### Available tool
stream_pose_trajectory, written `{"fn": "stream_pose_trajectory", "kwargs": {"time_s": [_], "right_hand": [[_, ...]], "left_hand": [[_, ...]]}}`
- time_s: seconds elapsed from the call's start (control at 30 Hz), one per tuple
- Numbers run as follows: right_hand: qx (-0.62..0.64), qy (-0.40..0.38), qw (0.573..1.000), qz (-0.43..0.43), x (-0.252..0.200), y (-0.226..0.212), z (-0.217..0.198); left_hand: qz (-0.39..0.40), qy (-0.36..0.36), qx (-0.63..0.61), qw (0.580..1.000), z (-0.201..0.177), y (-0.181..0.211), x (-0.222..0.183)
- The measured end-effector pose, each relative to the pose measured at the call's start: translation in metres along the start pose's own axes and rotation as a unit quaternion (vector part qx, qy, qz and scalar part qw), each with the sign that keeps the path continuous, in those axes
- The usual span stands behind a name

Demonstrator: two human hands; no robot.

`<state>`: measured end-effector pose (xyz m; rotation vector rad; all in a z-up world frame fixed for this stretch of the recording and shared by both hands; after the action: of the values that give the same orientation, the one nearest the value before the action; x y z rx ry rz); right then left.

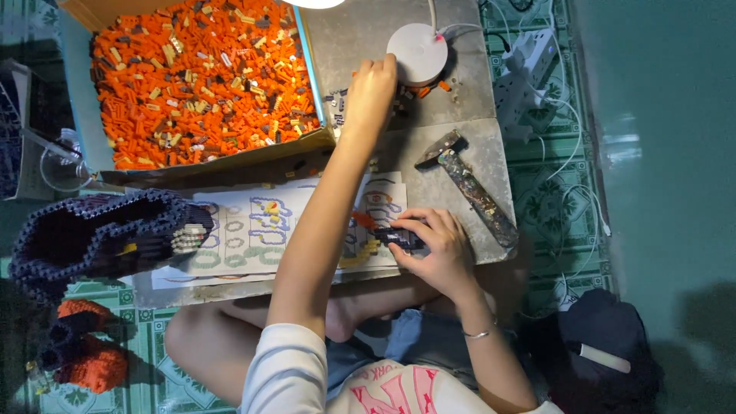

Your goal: The person assembles a model using small interlocking toy blocks by following a printed instruction sheet.

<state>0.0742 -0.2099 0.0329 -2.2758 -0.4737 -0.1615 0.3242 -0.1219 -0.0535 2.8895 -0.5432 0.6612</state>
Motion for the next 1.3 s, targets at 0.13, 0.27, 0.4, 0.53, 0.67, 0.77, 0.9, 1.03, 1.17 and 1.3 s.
{"fn": "stream_pose_trajectory", "kwargs": {"time_s": [0.13,0.27,0.4,0.53,0.67,0.77,0.9,1.03,1.17,1.3], "right_hand": [[0.002,-0.002,1.0,-0.003,0.0,-0.002,0.001],[0.005,-0.002,1.0,0.008,0.001,-0.003,0.002],[-0.003,-0.005,1.0,0.015,0.001,-0.002,0.004],[-0.006,-0.006,1.0,0.012,0.001,0.0,0.006],[-0.005,-0.01,1.0,0.019,0.001,-0.001,0.004],[-0.002,-0.012,1.0,0.014,-0.004,-0.003,0.004],[0.022,0.046,0.999,-0.012,-0.002,0.003,0.006],[0.03,0.042,0.999,-0.011,-0.008,0.008,0.006],[0.043,0.045,0.998,0.007,-0.009,0.011,0.007],[0.049,0.05,0.998,0.006,-0.012,0.014,0.009]], "left_hand": [[0.001,-0.015,-0.031,0.999,-0.02,-0.001,0.003],[-0.058,-0.052,-0.115,0.99,-0.018,-0.007,0.006],[-0.1,-0.032,-0.233,0.967,-0.025,-0.016,0.004],[-0.107,-0.014,-0.228,0.968,-0.02,-0.017,0.002],[-0.061,0.001,-0.214,0.975,-0.045,-0.013,-0.007],[-0.014,0.007,-0.268,0.963,-0.093,-0.006,-0.041],[-0.016,0.028,-0.396,0.917,-0.16,-0.014,-0.1],[-0.088,-0.034,-0.465,0.88,-0.193,-0.034,-0.163],[-0.202,-0.102,-0.511,0.829,-0.196,-0.045,-0.213],[-0.177,-0.104,-0.433,0.878,-0.208,-0.038,-0.229]]}}
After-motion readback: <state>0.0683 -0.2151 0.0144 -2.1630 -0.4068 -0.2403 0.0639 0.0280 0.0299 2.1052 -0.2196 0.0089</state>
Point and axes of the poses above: each hand's wrist, its own x-axis towards the middle knuckle, its own z-axis out of the palm, y = z × x, the point moved 4 cm from there along x, towards the middle knuckle, and after that the axes turned 9 degrees about x, right-handed, at the moved point
